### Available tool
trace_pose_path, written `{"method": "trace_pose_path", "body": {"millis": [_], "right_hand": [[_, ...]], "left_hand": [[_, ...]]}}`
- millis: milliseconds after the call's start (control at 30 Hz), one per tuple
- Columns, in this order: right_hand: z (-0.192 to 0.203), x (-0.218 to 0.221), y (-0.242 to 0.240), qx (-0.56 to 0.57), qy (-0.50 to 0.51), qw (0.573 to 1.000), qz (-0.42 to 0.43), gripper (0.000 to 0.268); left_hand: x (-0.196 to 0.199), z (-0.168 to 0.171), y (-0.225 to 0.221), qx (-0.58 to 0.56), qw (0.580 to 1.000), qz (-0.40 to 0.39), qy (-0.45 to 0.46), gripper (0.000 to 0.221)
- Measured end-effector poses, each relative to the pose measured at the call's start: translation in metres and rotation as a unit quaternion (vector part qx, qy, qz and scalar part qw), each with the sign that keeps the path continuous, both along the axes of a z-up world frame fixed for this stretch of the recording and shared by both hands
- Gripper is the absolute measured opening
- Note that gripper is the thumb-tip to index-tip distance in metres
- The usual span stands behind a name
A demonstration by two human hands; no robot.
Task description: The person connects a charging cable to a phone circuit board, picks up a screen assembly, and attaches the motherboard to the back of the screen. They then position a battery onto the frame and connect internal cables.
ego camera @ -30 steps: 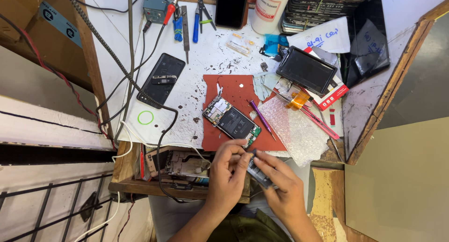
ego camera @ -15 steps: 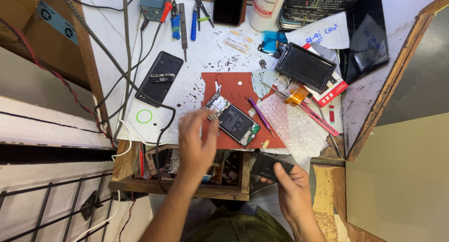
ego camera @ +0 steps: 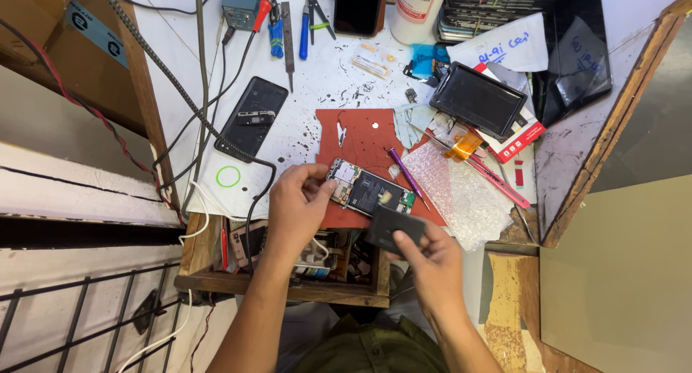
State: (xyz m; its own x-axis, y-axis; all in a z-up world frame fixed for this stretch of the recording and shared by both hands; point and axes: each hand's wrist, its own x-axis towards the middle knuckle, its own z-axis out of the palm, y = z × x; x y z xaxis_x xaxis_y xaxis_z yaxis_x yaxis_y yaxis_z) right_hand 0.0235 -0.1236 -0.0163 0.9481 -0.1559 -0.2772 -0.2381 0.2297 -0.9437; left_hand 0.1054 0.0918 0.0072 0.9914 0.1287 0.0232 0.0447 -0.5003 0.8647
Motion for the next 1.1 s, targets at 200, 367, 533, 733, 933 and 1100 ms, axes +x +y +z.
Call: {"method": "trace_pose_path", "body": {"millis": [200, 367, 533, 733, 933, 1100], "right_hand": [[0.017, 0.022, 0.031, 0.019, -0.011, 0.999, 0.05, 0.052], [0.016, 0.024, 0.038, 0.023, -0.009, 0.998, 0.052, 0.046], [0.015, 0.024, 0.038, 0.016, -0.013, 0.998, 0.051, 0.044], [0.016, 0.027, 0.038, 0.009, 0.003, 0.998, 0.061, 0.049], [0.017, 0.028, 0.039, 0.005, 0.007, 0.999, 0.054, 0.052], [0.016, 0.029, 0.038, 0.003, 0.006, 0.999, 0.049, 0.052]], "left_hand": [[0.02, -0.001, -0.002, -0.08, 0.996, -0.027, 0.033, 0.044], [0.024, 0.006, -0.004, -0.02, 0.998, -0.018, 0.062, 0.044], [0.026, 0.01, -0.006, 0.027, 0.996, -0.018, 0.077, 0.044], [0.026, 0.008, -0.005, 0.015, 0.997, -0.029, 0.066, 0.047], [0.027, 0.011, -0.005, 0.025, 0.995, -0.026, 0.096, 0.048], [0.027, 0.011, -0.006, 0.037, 0.995, -0.026, 0.089, 0.048]]}}
